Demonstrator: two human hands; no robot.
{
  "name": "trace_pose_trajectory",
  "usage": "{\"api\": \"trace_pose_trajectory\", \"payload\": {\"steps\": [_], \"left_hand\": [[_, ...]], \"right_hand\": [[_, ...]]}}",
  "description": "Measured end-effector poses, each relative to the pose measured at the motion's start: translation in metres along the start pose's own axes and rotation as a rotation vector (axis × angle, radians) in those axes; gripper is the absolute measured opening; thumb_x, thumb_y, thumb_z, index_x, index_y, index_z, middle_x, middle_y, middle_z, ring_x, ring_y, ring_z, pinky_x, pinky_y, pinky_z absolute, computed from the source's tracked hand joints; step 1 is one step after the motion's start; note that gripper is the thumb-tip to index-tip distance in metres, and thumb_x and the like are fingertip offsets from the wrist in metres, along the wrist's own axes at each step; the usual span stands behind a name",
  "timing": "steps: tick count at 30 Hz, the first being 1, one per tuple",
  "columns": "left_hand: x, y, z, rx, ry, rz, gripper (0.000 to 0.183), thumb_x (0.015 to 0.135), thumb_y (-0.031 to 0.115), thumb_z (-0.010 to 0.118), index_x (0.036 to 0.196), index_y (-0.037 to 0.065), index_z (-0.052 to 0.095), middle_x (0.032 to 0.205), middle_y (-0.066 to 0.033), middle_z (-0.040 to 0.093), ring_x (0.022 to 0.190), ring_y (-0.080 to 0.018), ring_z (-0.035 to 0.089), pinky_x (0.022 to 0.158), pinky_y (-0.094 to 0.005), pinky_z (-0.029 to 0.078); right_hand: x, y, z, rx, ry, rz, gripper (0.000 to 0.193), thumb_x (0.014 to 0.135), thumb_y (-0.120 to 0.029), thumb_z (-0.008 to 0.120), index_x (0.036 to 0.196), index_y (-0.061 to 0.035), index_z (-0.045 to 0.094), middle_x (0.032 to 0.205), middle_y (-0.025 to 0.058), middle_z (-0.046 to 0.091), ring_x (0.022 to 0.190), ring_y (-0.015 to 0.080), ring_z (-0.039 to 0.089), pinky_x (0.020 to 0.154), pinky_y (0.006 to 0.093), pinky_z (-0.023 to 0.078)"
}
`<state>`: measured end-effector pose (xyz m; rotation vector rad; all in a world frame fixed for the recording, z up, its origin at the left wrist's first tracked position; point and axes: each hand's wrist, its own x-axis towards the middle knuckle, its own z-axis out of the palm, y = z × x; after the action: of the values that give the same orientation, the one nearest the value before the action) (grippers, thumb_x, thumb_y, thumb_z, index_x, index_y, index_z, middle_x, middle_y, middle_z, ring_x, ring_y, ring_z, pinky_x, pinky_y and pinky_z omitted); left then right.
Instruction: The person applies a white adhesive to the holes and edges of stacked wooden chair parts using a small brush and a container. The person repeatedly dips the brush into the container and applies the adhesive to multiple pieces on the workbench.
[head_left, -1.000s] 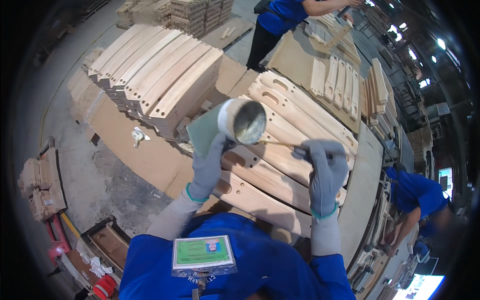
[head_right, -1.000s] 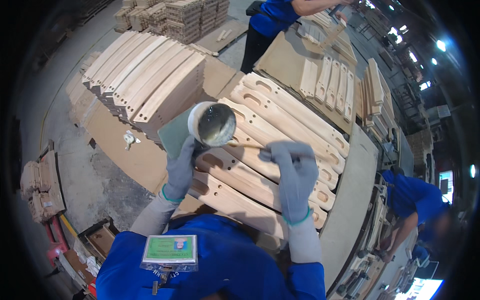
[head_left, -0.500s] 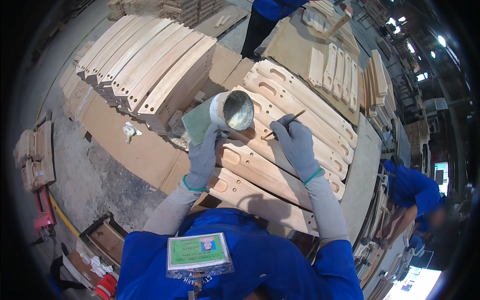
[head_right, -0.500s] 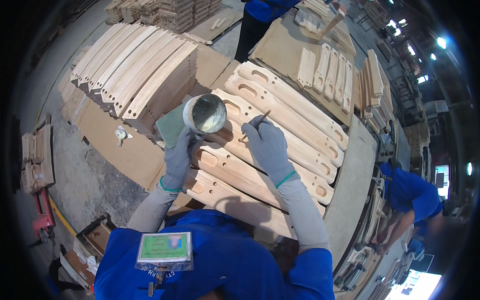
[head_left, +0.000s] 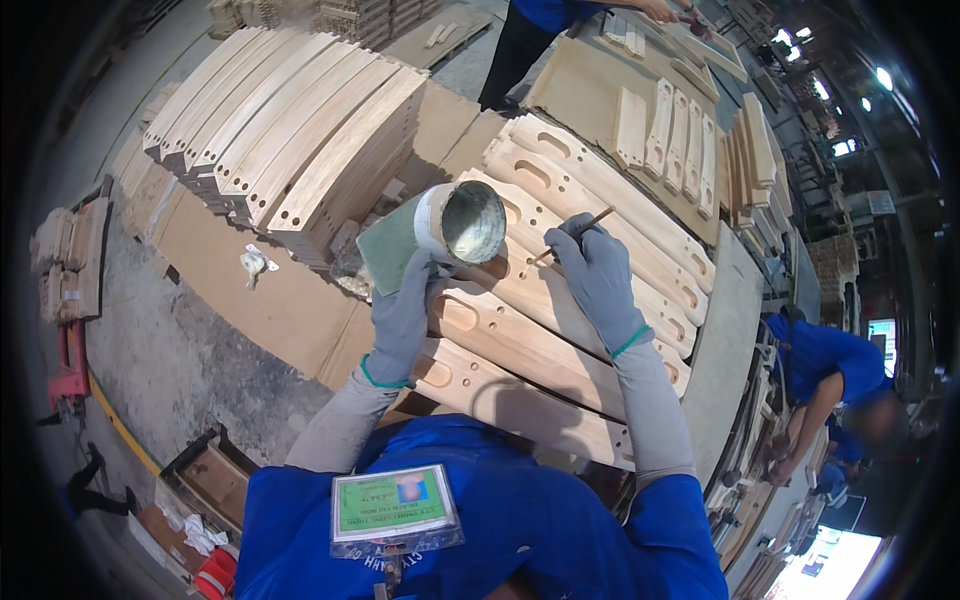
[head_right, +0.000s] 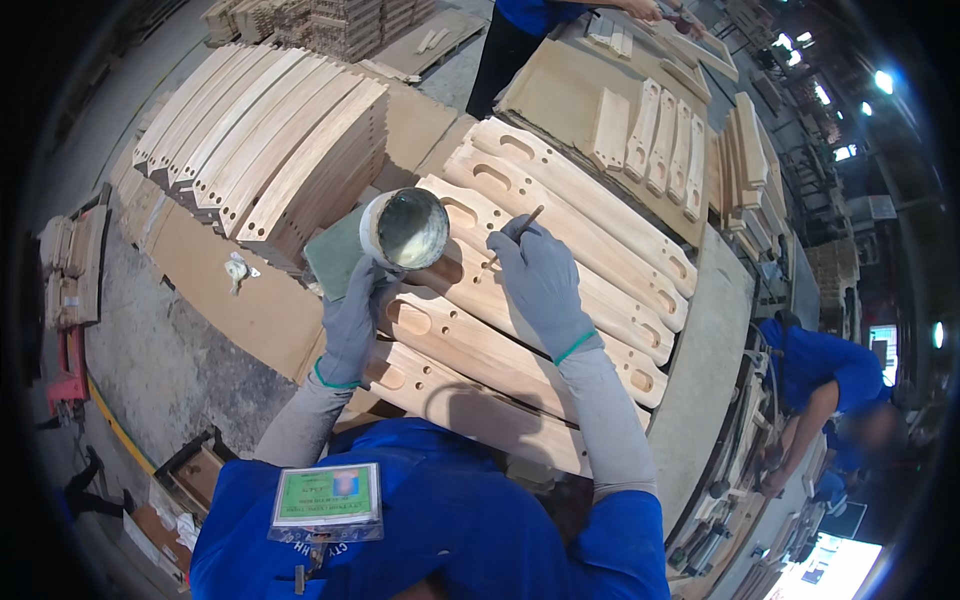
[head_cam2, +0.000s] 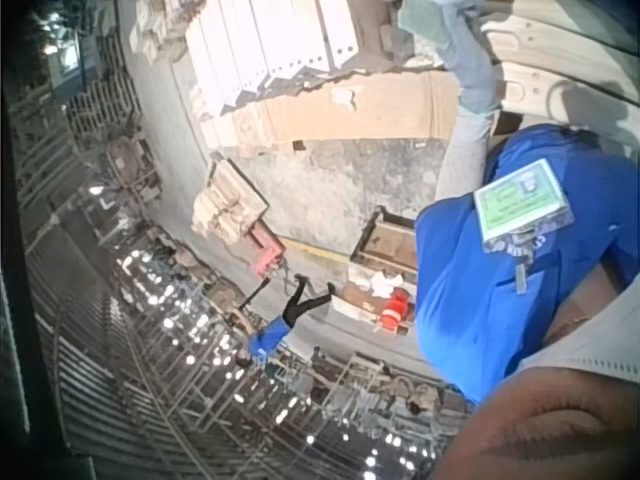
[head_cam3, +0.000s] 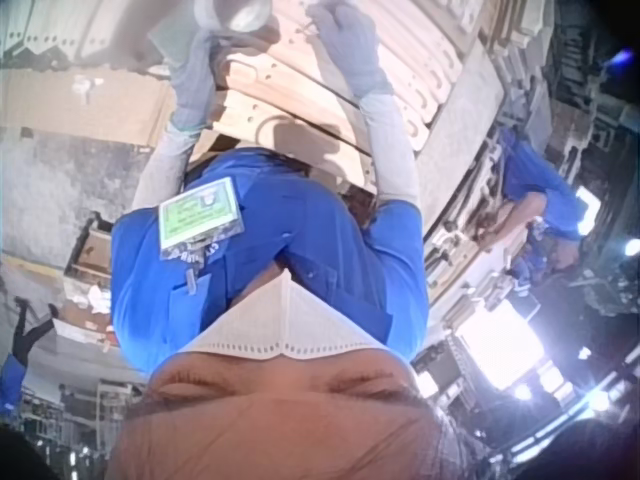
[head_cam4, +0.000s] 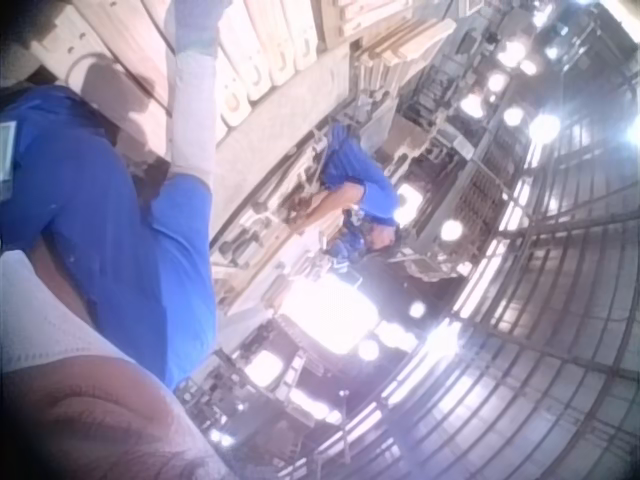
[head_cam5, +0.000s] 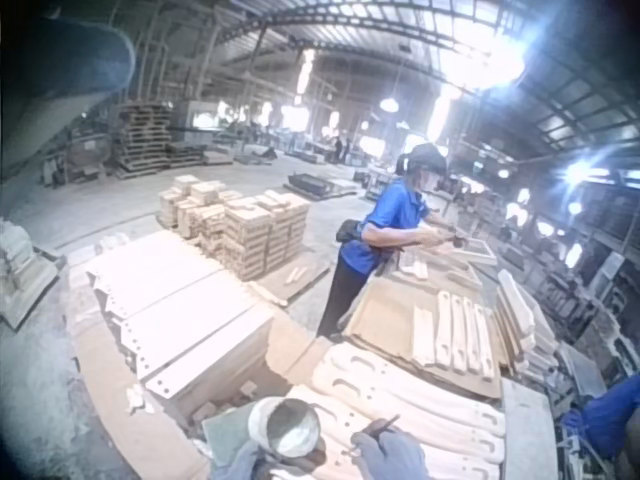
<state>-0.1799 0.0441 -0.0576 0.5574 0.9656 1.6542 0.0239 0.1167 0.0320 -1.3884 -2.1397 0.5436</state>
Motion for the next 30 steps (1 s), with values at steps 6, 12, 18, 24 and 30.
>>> {"api": "trace_pose_trajectory", "payload": {"steps": [6, 12, 18, 24, 30], "left_hand": [[0.001, -0.002, -0.001, -0.009, -0.001, 0.009, 0.029, 0.093, 0.011, 0.05, 0.118, -0.002, 0.047, 0.109, -0.0116, 0.057, 0.095, -0.0201, 0.06, 0.08, -0.0307, 0.055], [-0.001, 0.002, 0.001, 0.006, 0.001, 0.001, 0.029, 0.093, 0.011, 0.05, 0.118, -0.002, 0.047, 0.109, -0.0115, 0.057, 0.095, -0.0197, 0.06, 0.081, -0.0306, 0.055], [0.001, 0.001, 0.003, -0.045, -0.002, -0.015, 0.029, 0.093, 0.01, 0.049, 0.12, -0.001, 0.046, 0.111, -0.0111, 0.056, 0.096, -0.0188, 0.06, 0.081, -0.0316, 0.055], [-0.008, -0.003, -0.02, 1.151, -0.187, 0.605, 0.037, 0.087, 0.007, 0.053, 0.122, -0.002, 0.045, 0.106, -0.0177, 0.058, 0.091, -0.0296, 0.061, 0.079, -0.0362, 0.05], [-0.009, 0.005, 0.001, 0.492, -0.114, 0.203, 0.028, 0.088, 0.01, 0.052, 0.115, 0.003, 0.054, 0.096, -0.0092, 0.062, 0.082, -0.0217, 0.061, 0.075, -0.0311, 0.048]], "right_hand": [[0.001, 0.003, 0.0, 0.033, 0.037, -0.011, 0.014, 0.083, -0.018, 0.056, 0.083, -0.0069, 0.064, 0.082, 0.0108, 0.061, 0.065, 0.0268, 0.058, 0.057, 0.0354, 0.044], [0.0, -0.014, -0.009, 0.21, 0.087, 0.227, 0.023, 0.082, -0.021, 0.062, 0.075, 0.0009, 0.062, 0.071, 0.0108, 0.06, 0.057, 0.0242, 0.054, 0.055, 0.0306, 0.043], [-0.006, -0.016, 0.001, 0.231, 0.019, 0.197, 0.025, 0.081, -0.022, 0.062, 0.074, 0.0016, 0.061, 0.072, 0.0104, 0.06, 0.058, 0.0227, 0.056, 0.056, 0.031, 0.043], [-0.008, -0.022, 0.003, 0.098, -0.047, 0.182, 0.021, 0.082, -0.022, 0.059, 0.077, -0.0016, 0.062, 0.073, 0.0105, 0.06, 0.066, 0.0251, 0.059, 0.06, 0.0351, 0.045], [-0.021, -0.008, 0.006, 0.268, 0.037, 0.146, 0.013, 0.084, -0.006, 0.058, 0.077, 0.0048, 0.056, 0.071, 0.0089, 0.057, 0.06, 0.0153, 0.054, 0.057, 0.0293, 0.044]]}}
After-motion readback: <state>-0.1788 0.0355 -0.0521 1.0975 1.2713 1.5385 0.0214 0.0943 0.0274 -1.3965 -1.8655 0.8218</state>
